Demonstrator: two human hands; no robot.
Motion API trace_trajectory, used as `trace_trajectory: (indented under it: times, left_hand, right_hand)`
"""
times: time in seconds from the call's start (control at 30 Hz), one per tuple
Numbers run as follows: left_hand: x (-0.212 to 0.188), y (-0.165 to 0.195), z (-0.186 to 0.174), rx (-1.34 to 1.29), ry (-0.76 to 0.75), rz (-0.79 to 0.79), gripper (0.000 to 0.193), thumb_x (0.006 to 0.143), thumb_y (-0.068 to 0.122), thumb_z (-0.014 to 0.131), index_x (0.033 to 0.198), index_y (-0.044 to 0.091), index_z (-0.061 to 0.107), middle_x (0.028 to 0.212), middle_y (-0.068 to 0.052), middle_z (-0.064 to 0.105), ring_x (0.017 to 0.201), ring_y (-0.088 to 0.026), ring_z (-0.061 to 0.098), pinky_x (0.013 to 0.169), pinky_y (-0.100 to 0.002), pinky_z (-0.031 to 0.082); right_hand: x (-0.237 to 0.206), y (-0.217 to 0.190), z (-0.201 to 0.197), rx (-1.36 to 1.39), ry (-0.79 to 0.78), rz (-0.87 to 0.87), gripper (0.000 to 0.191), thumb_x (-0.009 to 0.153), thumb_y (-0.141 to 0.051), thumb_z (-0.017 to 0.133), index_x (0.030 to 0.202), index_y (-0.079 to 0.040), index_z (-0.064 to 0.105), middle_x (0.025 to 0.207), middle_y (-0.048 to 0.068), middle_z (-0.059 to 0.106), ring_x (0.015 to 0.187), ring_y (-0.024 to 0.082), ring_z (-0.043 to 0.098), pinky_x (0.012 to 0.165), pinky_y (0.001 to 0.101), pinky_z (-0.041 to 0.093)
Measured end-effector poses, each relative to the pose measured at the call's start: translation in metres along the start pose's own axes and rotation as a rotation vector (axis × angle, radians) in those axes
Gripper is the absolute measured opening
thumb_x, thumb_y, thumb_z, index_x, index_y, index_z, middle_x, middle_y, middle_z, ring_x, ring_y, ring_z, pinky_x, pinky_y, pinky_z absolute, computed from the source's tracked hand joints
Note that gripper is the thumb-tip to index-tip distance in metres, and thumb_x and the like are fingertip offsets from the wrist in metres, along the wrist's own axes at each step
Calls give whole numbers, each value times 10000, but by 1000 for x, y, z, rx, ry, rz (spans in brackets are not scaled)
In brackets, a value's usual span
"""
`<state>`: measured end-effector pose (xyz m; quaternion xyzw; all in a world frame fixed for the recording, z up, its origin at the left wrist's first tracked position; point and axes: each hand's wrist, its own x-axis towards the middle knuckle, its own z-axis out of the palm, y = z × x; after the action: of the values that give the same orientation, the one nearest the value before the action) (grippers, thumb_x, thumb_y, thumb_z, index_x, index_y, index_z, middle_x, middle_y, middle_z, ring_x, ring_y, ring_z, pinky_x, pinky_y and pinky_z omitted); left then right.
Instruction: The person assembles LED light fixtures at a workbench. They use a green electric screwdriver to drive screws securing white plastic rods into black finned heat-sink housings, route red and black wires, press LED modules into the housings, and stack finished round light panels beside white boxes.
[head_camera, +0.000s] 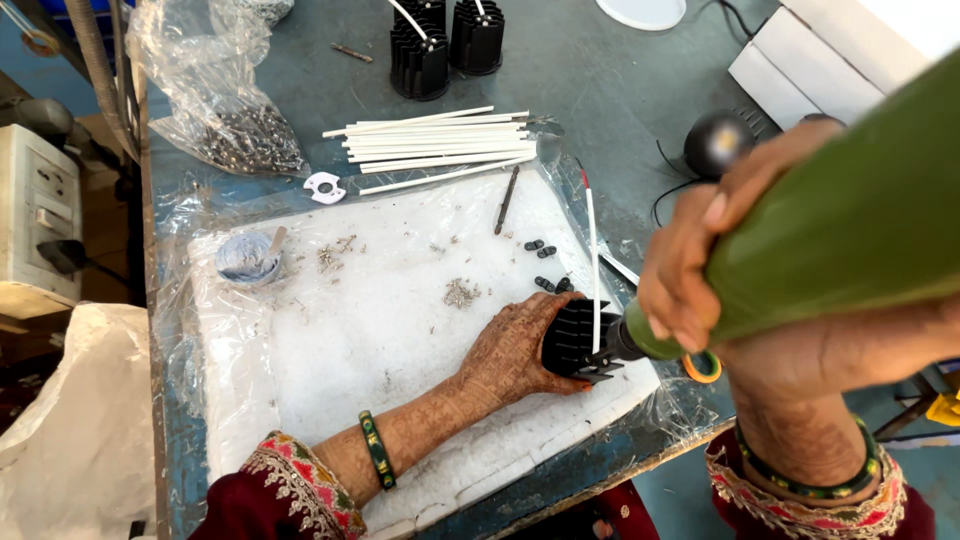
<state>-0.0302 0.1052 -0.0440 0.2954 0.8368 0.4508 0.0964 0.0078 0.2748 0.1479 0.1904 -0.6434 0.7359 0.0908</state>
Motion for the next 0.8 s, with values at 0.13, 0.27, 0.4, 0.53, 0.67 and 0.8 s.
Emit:
trace_trajectory:
  times: [0.13, 0.27, 0.4, 0.53, 0.67, 0.8]
  left_hand:
    - [-1, 1, 1, -18, 42, 13, 1023, 569, 425, 940, 1450, 125, 513, 1335, -99, 622, 1253, -297, 591, 1116, -421, 444]
    - [-3, 2, 2, 8, 63, 32, 1002, 587, 424, 943, 1441, 120, 516, 1350, -103, 622, 1264, -296, 589, 1116, -428, 438]
    - [-3, 2, 4, 32, 15, -49, 1092, 581, 482, 940, 1482, 115, 442, 1416, -129, 552, 1304, -302, 547, 1124, -425, 422]
    - [-2, 1, 3, 76, -34, -91, 1135, 596, 543, 924, 1515, 133, 400, 1493, -139, 491, 1364, -306, 502, 1147, -417, 404]
    - [0, -1, 3, 86, -66, -111, 1154, 601, 560, 918, 1528, 133, 378, 1518, -140, 468, 1379, -309, 486, 1154, -411, 398]
    - [0, -3, 4, 90, -60, -100, 1144, 608, 570, 902, 1523, 127, 378, 1511, -138, 476, 1365, -307, 502, 1138, -410, 414]
  right_hand:
    - [-16, -2, 2, 7, 22, 39, 1108, 684, -961, 571, 1009, 78, 368, 635, 258, 390, 475, 314, 360, 417, 460, 368]
    - [-26, -7, 7, -16, 86, -12, 1078, 728, -940, 550, 1046, 74, 370, 624, 258, 397, 475, 294, 337, 415, 438, 337]
    - [-23, -14, -3, 91, 55, -59, 922, 821, -841, 556, 993, 51, 398, 625, 247, 450, 493, 292, 392, 456, 445, 372]
    - [-28, -21, -25, 95, 35, -183, 880, 850, -826, 563, 1027, 19, 398, 658, 213, 442, 493, 277, 404, 467, 439, 384]
    - [-39, -16, -46, 19, 58, -238, 838, 878, -812, 570, 1061, -12, 398, 691, 179, 433, 493, 261, 417, 478, 434, 396]
    - [-41, -3, -59, -14, 66, -259, 797, 907, -798, 577, 1095, -44, 398, 724, 145, 424, 492, 246, 429, 490, 428, 408]
